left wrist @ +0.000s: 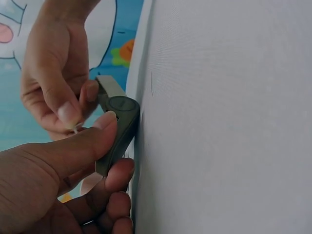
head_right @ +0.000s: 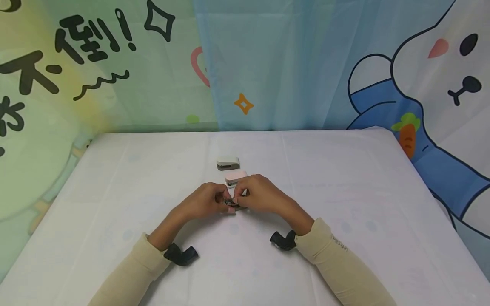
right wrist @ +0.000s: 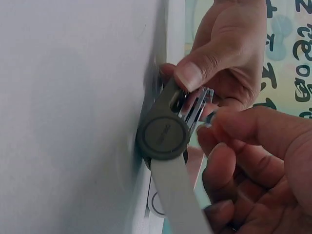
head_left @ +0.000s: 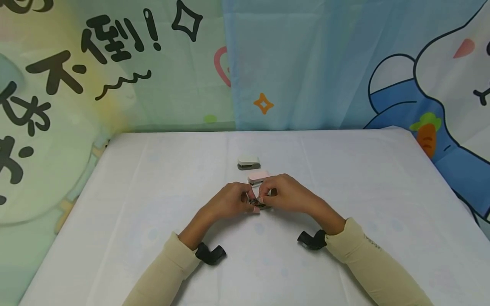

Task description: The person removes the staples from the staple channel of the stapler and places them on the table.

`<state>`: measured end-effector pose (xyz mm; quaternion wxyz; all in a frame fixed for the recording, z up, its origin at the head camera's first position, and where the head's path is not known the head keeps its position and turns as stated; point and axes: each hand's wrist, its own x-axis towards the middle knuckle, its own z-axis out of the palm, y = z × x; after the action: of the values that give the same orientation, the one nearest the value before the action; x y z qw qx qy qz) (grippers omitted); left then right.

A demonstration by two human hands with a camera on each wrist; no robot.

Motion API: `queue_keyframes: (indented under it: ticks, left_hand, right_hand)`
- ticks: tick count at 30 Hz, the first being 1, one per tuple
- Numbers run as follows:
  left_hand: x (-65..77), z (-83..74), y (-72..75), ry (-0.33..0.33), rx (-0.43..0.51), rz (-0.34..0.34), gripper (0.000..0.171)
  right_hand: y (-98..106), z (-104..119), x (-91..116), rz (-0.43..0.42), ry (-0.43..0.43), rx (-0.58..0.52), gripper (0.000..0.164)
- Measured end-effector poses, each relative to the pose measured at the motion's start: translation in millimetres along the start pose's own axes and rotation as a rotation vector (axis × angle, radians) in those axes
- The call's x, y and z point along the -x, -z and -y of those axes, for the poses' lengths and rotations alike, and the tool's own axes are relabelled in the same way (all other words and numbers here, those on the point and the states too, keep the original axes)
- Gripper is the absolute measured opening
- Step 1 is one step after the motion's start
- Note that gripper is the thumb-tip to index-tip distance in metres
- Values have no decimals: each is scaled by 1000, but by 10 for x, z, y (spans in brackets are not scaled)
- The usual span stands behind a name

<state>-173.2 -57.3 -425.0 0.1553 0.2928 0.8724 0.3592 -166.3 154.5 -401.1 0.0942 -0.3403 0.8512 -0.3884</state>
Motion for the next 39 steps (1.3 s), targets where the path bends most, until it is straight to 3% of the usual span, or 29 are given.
queue_keyframes:
  ticks: [6, 13, 20, 29, 34, 39]
  left_hand:
    - [8, 19, 34, -8, 10, 15, 23]
    - [29, 28, 58, 49, 36, 66, 22]
    - [22, 42, 43, 50, 85, 88, 21]
    - [7, 33, 31, 69, 61, 86, 20]
    - [-7, 21, 18, 78, 64, 92, 21]
    - [-12, 23, 17, 71, 65, 88, 19]
  right_hand:
    - [53, 2, -16, -80, 13, -10, 11]
    - [106, -94, -49, -240, 18, -8, 8]
    - [354, -312, -106, -355, -55, 16, 9]
    - [598, -592, -328, -387, -200, -1, 12]
    - [607, -754, -449, -391, -274, -59, 17]
    - [572, -851, -585, -327, -311, -84, 17]
